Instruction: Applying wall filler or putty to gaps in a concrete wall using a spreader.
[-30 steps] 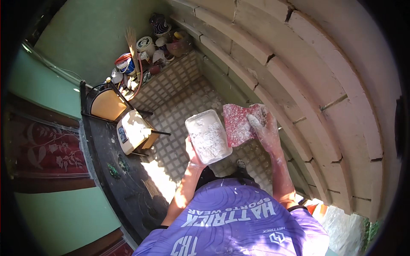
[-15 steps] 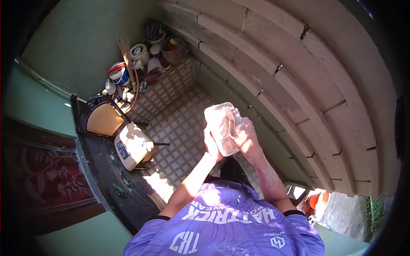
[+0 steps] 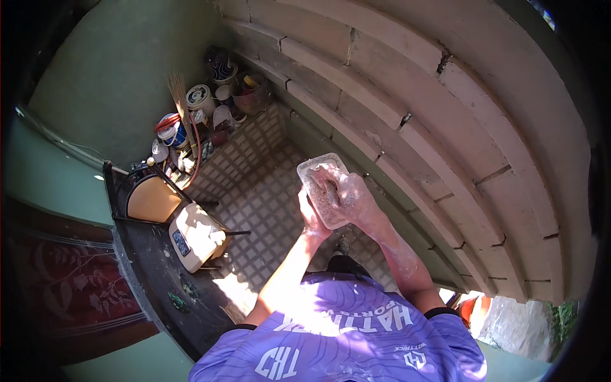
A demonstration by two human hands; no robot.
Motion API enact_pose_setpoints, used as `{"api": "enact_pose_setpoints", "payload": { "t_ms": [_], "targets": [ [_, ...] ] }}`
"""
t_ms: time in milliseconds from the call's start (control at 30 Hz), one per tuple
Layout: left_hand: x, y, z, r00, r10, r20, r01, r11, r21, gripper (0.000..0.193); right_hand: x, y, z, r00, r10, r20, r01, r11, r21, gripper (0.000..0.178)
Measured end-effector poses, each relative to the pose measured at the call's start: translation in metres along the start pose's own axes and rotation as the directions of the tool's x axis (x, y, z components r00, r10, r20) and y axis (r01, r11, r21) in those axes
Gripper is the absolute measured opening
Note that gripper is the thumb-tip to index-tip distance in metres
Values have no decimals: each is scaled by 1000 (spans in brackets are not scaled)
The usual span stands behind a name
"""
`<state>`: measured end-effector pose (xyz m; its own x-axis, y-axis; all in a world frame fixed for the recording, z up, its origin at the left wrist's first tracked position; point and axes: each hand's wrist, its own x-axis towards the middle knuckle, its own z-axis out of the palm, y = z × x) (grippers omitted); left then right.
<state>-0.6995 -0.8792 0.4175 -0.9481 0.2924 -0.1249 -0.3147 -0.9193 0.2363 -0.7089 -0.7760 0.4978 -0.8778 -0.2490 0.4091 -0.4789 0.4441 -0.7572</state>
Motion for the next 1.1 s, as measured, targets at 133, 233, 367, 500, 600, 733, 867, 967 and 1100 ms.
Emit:
{"api": "enact_pose_setpoints", "payload": {
  "t_ms": [133,233,367,500,600,733,867,967,1100],
  "targets": [
    [12,-11,8,999,5,31,-4,1000,-15,59,12,17,-31,968,250,27,-245,961,-128,20],
    [30,-22,2,990,-17,-140,23,999,44,65,22,13,-45,981,194,-23,-193,980,41,21],
    [52,-29,3,995,22,-96,-25,999,-28,60,32,35,-37,983,158,93,-156,987,-27,23],
    [66,-32,15,1000,7,-3,-7,1000,12,66,36,65,-54,965,255,66,-246,962,-122,28],
    [76,-32,21,1000,-5,-29,4,999,-50,66,49,66,-71,986,160,-46,-162,986,-37,31],
    [94,-23,22,998,-56,-5,56,998,-34,64,60,73,-71,982,104,-157,-140,961,-240,32],
    [105,-5,27,991,-117,-69,121,991,58,62,70,85,-54,980,173,-98,-195,927,-321,35],
    [118,8,24,988,-153,-30,155,985,73,57,78,81,-38,969,243,-45,-247,944,-221,39],
    [129,29,22,987,-163,-9,163,976,145,50,78,64,-18,969,77,-235,-123,975,-186,43]
  ]
}}
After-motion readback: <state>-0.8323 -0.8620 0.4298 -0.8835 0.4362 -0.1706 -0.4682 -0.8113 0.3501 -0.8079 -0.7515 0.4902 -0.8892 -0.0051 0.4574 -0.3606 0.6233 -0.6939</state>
